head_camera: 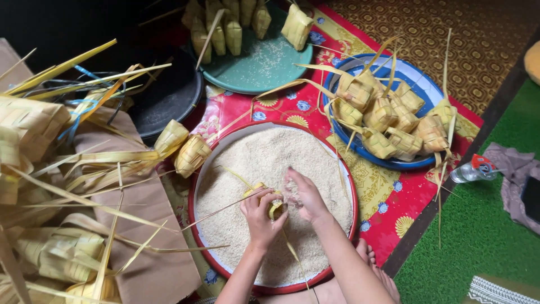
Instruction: Filling woven palm leaf pouches (ketupat) with rice from a large tray.
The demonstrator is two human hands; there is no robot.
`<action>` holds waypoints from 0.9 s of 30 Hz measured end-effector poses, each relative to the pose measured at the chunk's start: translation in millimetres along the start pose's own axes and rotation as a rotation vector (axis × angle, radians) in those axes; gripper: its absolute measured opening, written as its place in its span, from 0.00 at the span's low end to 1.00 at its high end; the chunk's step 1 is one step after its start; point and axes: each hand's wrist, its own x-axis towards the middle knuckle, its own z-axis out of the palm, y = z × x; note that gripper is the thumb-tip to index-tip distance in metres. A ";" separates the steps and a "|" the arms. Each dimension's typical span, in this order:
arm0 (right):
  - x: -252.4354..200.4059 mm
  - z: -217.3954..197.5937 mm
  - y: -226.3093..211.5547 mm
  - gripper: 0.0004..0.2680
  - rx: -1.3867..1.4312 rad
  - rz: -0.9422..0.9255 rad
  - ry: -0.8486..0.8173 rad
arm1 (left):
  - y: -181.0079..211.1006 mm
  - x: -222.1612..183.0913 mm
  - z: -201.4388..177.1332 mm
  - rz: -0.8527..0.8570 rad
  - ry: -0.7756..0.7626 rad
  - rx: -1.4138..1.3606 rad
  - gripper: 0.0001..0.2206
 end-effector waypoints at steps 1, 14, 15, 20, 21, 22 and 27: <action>11.0 -14.2 11.0 0.12 -0.008 0.008 -0.005 | 4.1 3.2 -2.3 -0.010 0.007 0.003 0.18; 18.1 -77.4 75.9 0.14 -1.364 -0.318 0.035 | -5.0 7.1 -0.1 0.024 -0.109 -0.029 0.18; 21.8 -85.9 78.8 0.14 -1.294 -0.216 0.009 | -6.3 -1.1 0.7 0.016 -0.134 -0.030 0.20; 3.2 -51.1 30.0 0.12 -0.422 -0.025 0.011 | 10.5 11.2 -12.0 0.008 -0.119 -0.055 0.18; -13.0 -32.7 6.4 0.11 -0.173 0.079 0.015 | 10.4 11.0 -12.1 0.004 -0.122 -0.062 0.18; -7.9 -30.1 6.9 0.11 -0.173 0.084 0.014 | 9.6 10.7 -9.8 -0.001 -0.123 -0.058 0.18; -10.7 -11.1 -3.5 0.11 -0.029 0.036 -0.320 | 1.5 9.1 -4.6 0.029 -0.082 -0.073 0.18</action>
